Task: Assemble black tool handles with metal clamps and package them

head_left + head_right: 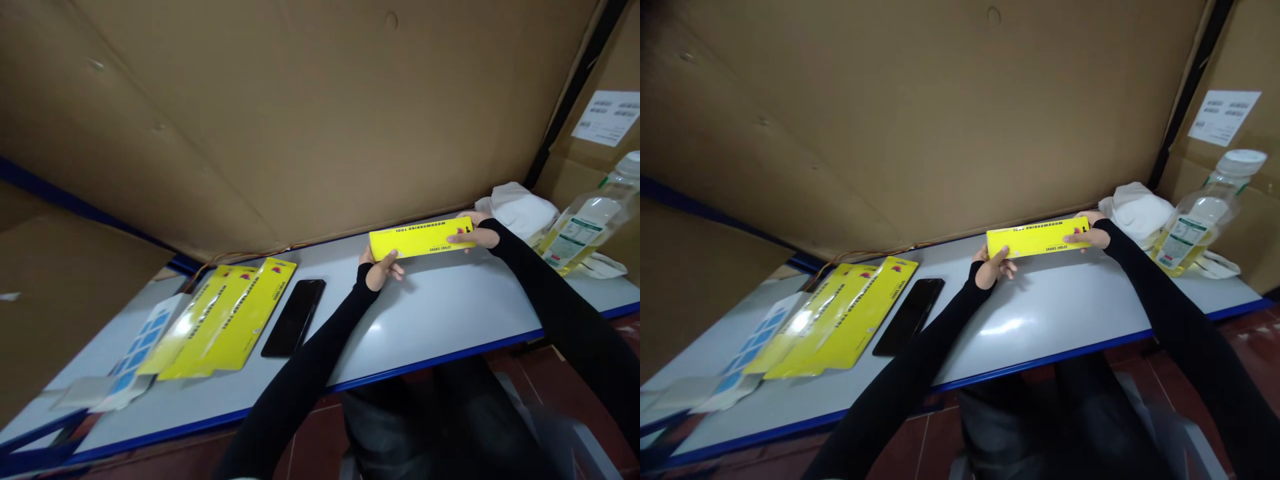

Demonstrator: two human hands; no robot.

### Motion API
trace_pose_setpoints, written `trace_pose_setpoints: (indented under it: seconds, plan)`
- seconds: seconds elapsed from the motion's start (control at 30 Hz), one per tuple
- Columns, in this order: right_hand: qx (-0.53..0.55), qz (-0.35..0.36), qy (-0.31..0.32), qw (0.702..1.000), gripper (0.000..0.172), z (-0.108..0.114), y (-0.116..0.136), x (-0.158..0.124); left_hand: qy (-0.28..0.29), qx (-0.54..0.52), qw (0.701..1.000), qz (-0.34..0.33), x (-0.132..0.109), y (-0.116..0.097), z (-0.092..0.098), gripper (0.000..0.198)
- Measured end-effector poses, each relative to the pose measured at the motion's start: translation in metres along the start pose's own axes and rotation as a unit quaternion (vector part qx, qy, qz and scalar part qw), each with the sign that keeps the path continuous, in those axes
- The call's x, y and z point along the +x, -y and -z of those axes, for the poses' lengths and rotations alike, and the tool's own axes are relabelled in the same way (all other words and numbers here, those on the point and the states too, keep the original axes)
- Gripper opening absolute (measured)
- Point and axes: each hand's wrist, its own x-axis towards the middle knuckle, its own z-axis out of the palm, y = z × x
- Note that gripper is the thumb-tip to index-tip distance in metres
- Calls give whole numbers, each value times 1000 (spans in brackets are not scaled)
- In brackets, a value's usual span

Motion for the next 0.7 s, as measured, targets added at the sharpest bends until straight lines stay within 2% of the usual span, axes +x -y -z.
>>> trace_pose_setpoints:
  seconds: [0.1, 0.2, 0.33, 0.5, 0.7]
  plan:
    - [-7, -7, -39, 999, 78, -9, 1, -3, 17, -2, 1000, 0, 4, -4, 5, 69]
    - [-44, -7, -70, 997, 75, -13, -1, -4, 49, -5, 999, 3, 6, -10, 13, 71]
    - [-97, -22, -51, 994, 68, -18, -3, -6, 59, -11, 998, 29, 8, -6, 20, 70]
    - [-132, -48, -59, 988, 69, -22, -8, -5, 53, -10, 996, 72, 13, 3, 23, 65]
    - [-144, -43, -60, 987, 68, -18, -19, 2, 47, 5, 996, 78, 14, 3, 22, 67]
